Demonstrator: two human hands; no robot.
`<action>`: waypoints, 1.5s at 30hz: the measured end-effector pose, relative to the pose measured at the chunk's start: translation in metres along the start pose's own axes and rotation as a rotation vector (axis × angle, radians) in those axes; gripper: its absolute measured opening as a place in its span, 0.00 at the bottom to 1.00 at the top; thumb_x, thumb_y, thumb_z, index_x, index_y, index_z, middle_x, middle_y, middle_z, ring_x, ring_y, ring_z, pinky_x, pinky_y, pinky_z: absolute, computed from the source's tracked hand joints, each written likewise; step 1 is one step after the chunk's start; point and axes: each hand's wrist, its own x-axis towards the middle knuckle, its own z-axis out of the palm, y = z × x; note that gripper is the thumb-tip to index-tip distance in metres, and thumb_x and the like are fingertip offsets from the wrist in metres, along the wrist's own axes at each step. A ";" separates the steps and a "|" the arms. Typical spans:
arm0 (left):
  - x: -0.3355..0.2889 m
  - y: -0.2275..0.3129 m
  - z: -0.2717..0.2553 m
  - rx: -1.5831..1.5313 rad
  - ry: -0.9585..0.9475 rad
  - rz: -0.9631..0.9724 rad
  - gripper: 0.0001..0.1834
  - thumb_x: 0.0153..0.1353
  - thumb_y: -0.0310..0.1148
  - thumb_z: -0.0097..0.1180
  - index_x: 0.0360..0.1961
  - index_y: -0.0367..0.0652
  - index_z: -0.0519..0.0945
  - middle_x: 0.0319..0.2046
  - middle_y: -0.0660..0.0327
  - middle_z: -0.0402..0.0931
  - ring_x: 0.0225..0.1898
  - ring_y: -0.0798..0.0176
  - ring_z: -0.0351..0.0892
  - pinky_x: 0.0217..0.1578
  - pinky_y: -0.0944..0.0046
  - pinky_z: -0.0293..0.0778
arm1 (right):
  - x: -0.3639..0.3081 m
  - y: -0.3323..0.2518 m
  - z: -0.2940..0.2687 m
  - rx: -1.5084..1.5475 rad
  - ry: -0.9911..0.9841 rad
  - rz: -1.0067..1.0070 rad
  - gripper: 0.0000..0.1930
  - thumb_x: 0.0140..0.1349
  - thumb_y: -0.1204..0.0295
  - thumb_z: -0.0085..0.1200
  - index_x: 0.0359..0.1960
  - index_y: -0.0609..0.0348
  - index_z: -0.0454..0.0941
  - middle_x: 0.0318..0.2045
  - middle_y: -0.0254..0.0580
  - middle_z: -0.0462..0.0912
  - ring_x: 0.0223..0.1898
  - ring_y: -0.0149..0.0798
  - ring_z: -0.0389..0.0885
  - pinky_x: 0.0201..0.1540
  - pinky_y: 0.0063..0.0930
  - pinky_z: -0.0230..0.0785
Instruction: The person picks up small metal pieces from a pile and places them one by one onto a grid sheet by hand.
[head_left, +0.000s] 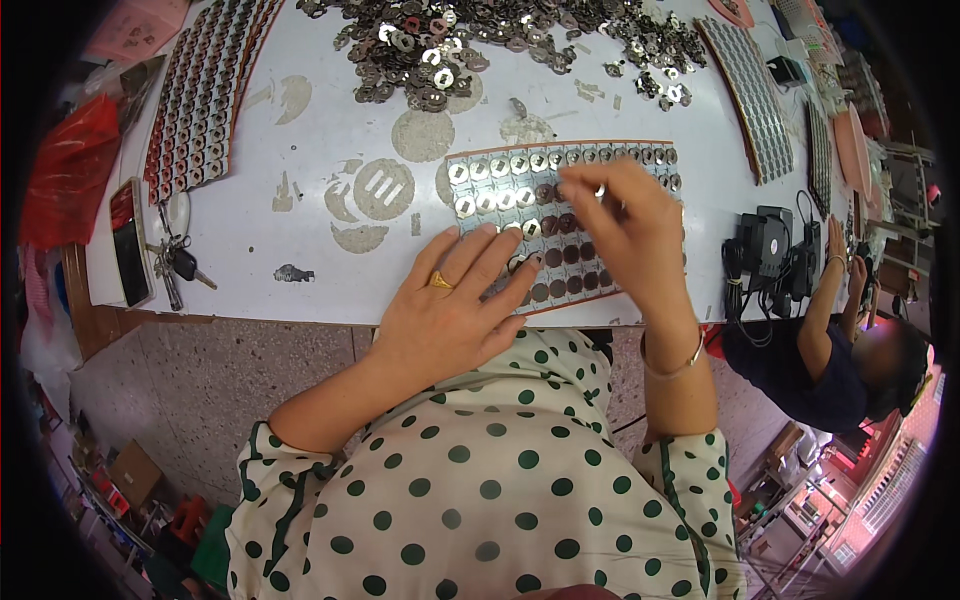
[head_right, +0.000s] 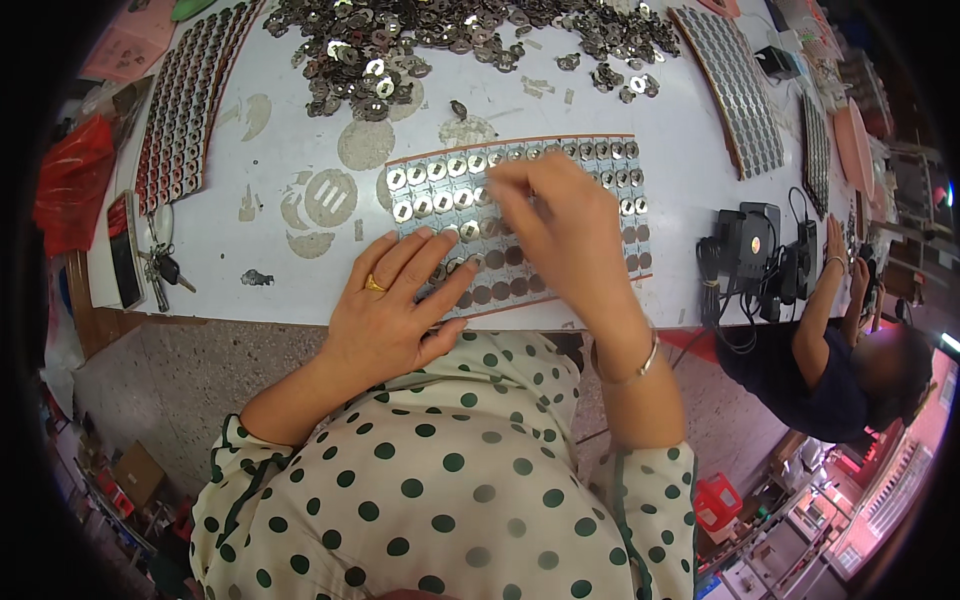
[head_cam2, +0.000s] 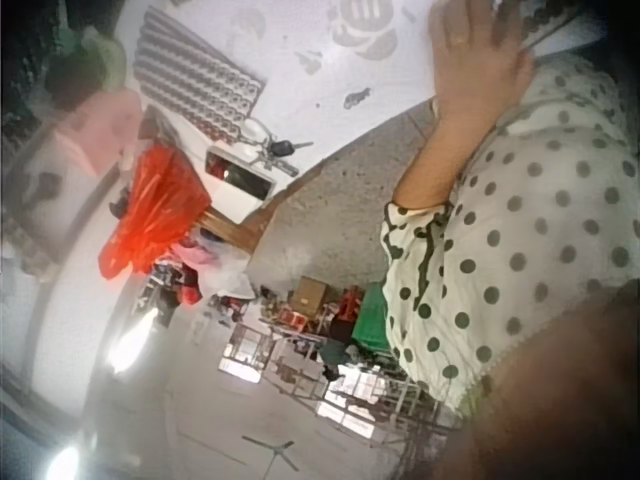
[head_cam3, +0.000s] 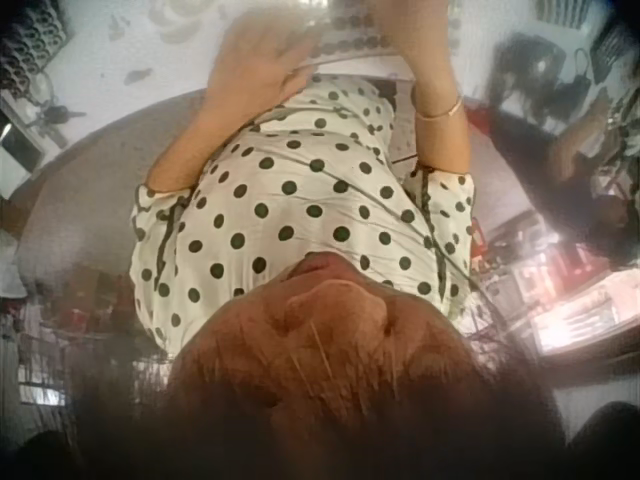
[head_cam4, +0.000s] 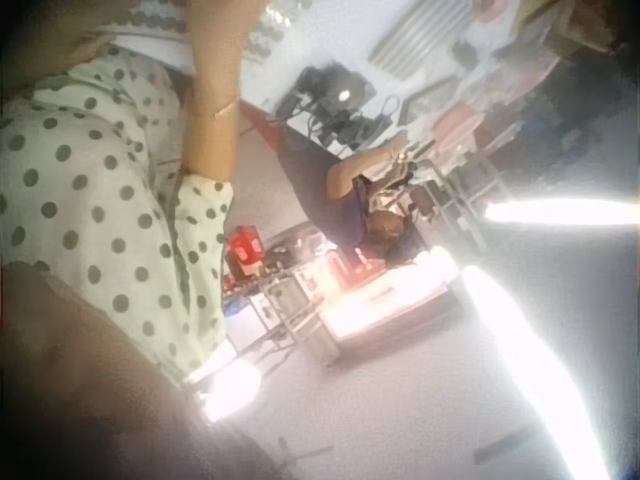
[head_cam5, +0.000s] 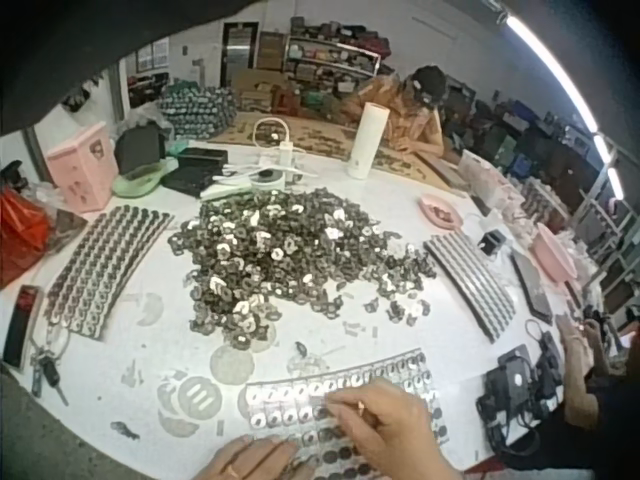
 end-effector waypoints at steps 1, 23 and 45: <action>0.001 0.001 0.000 0.003 0.000 0.003 0.26 0.58 0.44 0.65 0.58 0.51 0.82 0.66 0.55 0.71 0.69 0.51 0.68 0.69 0.46 0.63 | 0.015 -0.001 0.002 -0.067 0.083 -0.041 0.10 0.64 0.75 0.62 0.47 0.56 0.85 0.36 0.43 0.85 0.34 0.41 0.85 0.37 0.31 0.76; 0.038 -0.025 -0.027 -0.532 0.372 -0.225 0.19 0.64 0.29 0.63 0.57 0.45 0.79 0.42 0.62 0.83 0.46 0.57 0.80 0.53 0.54 0.67 | 0.017 -0.019 0.006 0.793 -0.263 0.098 0.33 0.59 0.93 0.57 0.67 0.62 0.63 0.57 0.48 0.72 0.42 0.26 0.83 0.42 0.16 0.79; 0.032 -0.006 -0.007 -1.861 0.030 -0.587 0.07 0.75 0.31 0.55 0.49 0.41 0.76 0.40 0.64 0.80 0.42 0.72 0.78 0.46 0.68 0.73 | -0.035 -0.005 0.009 1.110 -0.118 0.227 0.13 0.72 0.77 0.56 0.56 0.67 0.81 0.42 0.41 0.86 0.40 0.29 0.83 0.45 0.22 0.79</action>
